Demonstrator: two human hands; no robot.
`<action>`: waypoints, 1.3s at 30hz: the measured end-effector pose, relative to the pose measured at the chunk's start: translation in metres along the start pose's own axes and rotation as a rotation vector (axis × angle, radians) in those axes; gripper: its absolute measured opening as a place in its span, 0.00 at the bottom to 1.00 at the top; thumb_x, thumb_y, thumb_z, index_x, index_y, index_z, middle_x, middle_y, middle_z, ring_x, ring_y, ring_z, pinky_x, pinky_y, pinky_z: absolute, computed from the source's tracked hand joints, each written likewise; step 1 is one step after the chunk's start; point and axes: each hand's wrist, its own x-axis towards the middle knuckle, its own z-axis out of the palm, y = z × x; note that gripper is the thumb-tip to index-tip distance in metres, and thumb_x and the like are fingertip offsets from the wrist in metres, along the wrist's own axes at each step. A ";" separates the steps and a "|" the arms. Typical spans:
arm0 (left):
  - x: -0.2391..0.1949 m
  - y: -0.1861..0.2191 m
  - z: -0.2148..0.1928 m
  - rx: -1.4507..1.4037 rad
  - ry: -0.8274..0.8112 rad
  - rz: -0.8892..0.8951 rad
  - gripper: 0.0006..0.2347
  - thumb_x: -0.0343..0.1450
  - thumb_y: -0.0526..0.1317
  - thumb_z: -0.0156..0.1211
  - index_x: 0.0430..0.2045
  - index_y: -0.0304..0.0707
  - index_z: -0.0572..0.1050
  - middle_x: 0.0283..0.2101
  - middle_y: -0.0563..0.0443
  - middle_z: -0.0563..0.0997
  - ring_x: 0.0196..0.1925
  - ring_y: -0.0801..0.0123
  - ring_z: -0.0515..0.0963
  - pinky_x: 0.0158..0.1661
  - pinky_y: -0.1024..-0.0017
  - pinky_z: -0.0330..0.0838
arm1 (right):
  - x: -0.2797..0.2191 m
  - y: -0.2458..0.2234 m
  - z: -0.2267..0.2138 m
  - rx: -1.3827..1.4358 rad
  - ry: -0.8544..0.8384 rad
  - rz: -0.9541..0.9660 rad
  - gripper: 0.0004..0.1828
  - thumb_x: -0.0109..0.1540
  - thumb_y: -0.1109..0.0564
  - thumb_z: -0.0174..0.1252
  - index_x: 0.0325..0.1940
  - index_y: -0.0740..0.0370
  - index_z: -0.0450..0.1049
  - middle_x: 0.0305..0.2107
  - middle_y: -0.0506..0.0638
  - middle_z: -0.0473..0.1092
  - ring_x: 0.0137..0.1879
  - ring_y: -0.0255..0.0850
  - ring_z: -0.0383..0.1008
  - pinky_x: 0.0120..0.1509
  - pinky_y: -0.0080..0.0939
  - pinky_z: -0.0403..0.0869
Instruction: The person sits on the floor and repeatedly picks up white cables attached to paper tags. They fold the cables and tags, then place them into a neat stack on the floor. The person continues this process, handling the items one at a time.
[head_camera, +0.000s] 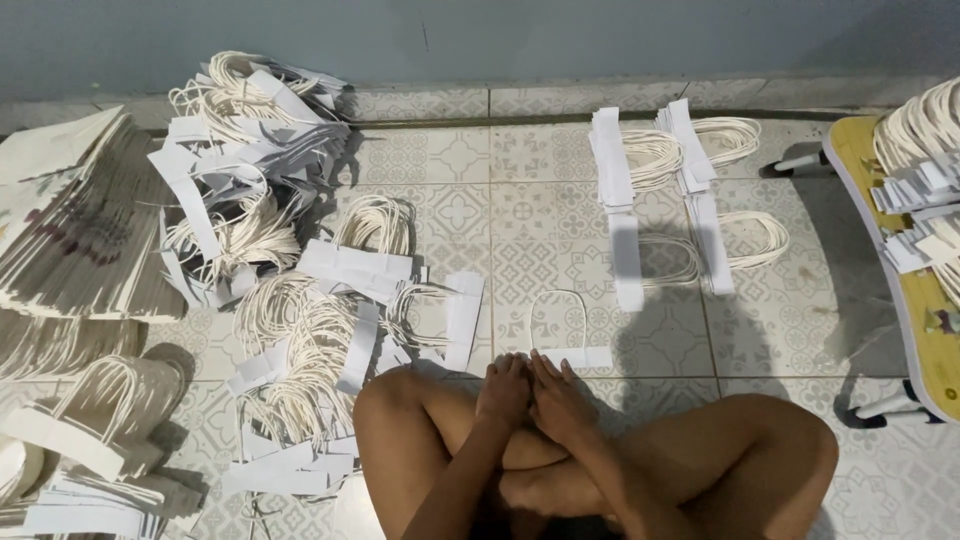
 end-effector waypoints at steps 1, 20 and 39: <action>-0.004 -0.001 -0.005 -0.005 -0.003 0.000 0.30 0.75 0.49 0.56 0.72 0.36 0.57 0.74 0.38 0.55 0.74 0.45 0.53 0.65 0.52 0.55 | -0.004 -0.010 -0.023 0.000 -0.005 -0.001 0.41 0.66 0.49 0.51 0.79 0.66 0.47 0.79 0.57 0.37 0.82 0.46 0.40 0.83 0.59 0.37; -0.032 -0.001 -0.065 -0.008 0.045 -0.034 0.15 0.72 0.40 0.62 0.51 0.36 0.79 0.62 0.44 0.70 0.63 0.55 0.67 0.56 0.56 0.62 | -0.023 0.061 0.006 0.132 -0.059 0.183 0.58 0.66 0.21 0.47 0.83 0.65 0.38 0.78 0.63 0.39 0.82 0.57 0.42 0.83 0.67 0.42; -0.027 -0.002 -0.045 -0.106 0.010 -0.039 0.18 0.70 0.40 0.63 0.53 0.33 0.78 0.64 0.44 0.66 0.67 0.54 0.63 0.60 0.57 0.61 | -0.030 0.101 0.036 0.202 -0.017 0.308 0.63 0.64 0.22 0.53 0.82 0.69 0.37 0.78 0.70 0.36 0.81 0.63 0.46 0.80 0.73 0.45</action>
